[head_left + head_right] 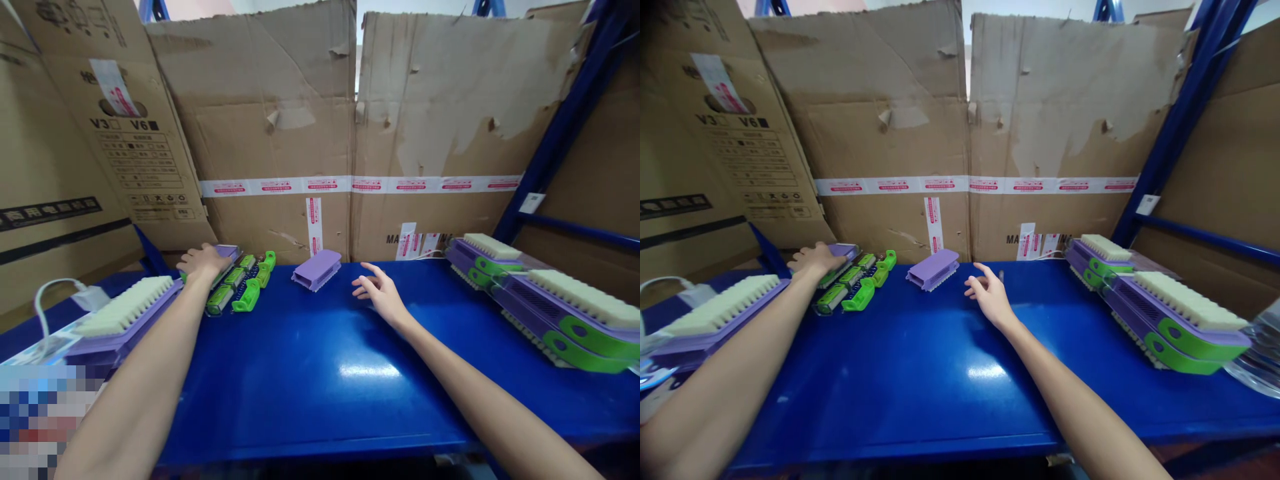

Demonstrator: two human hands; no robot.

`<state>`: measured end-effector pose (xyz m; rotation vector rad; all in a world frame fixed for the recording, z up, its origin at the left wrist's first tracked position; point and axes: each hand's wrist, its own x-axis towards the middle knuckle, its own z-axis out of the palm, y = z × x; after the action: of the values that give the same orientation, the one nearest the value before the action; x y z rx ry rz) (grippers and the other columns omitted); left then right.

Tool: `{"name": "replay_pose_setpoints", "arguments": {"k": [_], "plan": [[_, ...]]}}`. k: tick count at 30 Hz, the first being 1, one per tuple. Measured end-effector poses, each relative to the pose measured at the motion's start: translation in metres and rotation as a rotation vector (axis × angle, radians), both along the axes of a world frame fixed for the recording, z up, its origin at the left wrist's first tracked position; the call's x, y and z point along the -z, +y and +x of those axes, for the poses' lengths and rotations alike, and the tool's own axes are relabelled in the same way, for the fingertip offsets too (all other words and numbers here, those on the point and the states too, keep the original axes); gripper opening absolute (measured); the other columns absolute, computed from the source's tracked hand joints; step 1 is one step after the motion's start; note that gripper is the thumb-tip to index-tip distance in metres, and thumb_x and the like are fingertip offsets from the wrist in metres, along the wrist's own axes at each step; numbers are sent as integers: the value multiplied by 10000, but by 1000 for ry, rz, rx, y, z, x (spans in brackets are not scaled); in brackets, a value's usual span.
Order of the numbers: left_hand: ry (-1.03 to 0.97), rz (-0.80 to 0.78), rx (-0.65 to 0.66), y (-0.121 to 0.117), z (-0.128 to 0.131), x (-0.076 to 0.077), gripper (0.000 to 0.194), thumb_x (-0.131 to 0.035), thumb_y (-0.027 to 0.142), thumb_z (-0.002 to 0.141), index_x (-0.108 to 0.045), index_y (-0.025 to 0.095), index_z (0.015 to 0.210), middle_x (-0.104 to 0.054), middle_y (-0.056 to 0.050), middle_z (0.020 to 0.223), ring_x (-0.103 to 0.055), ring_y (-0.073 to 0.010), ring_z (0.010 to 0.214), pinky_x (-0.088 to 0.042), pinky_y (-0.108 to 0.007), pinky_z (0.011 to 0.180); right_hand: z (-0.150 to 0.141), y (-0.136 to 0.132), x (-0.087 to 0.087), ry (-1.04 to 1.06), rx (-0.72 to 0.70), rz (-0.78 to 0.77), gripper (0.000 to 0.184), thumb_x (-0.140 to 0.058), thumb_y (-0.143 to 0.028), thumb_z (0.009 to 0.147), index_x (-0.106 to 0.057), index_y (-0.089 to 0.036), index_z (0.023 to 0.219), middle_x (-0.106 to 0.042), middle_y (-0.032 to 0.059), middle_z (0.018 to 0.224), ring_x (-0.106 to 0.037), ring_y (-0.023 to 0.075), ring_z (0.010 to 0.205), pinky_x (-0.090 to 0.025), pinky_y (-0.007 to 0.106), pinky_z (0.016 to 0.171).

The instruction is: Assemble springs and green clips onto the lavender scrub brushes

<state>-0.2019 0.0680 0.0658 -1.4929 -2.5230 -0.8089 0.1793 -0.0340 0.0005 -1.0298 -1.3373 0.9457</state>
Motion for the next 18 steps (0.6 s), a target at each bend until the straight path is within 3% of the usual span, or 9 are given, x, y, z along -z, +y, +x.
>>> {"name": "replay_pose_setpoints", "arguments": {"k": [4,8,14,18], "plan": [[-51,30,-32,-5,3,3,1039,-482,885,383,-511,119,1084,-500,-239,1188,-330,-519,1157,-220,-588,818,0,1,1,9,5,-1,553,-579,-449,771,-463,-190,1245,-665,42,840,-649,152,657,-526,313,628],[-61,-25,-78,-7,-1,6,1027,-483,853,447,-472,100,1144,-479,-243,1210,-331,-523,1150,-243,-574,802,0,1,1,3,6,-4,547,-577,-444,770,-464,-185,1239,-661,38,827,-645,147,646,-524,306,618],[-59,-263,-30,-7,-5,4,885,-584,616,642,-337,69,1293,-325,-280,1369,-305,-460,1230,-280,-554,871,-1,1,2,4,-3,-18,537,-591,-447,756,-484,-196,1219,-664,31,811,-644,146,630,-519,299,596],[-40,-266,-46,-9,2,2,774,-493,594,741,-378,57,1286,-340,-300,1359,-322,-449,1243,-315,-549,869,0,1,1,-14,1,-21,550,-581,-453,759,-477,-187,1229,-664,38,821,-642,146,628,-515,299,599]]}}
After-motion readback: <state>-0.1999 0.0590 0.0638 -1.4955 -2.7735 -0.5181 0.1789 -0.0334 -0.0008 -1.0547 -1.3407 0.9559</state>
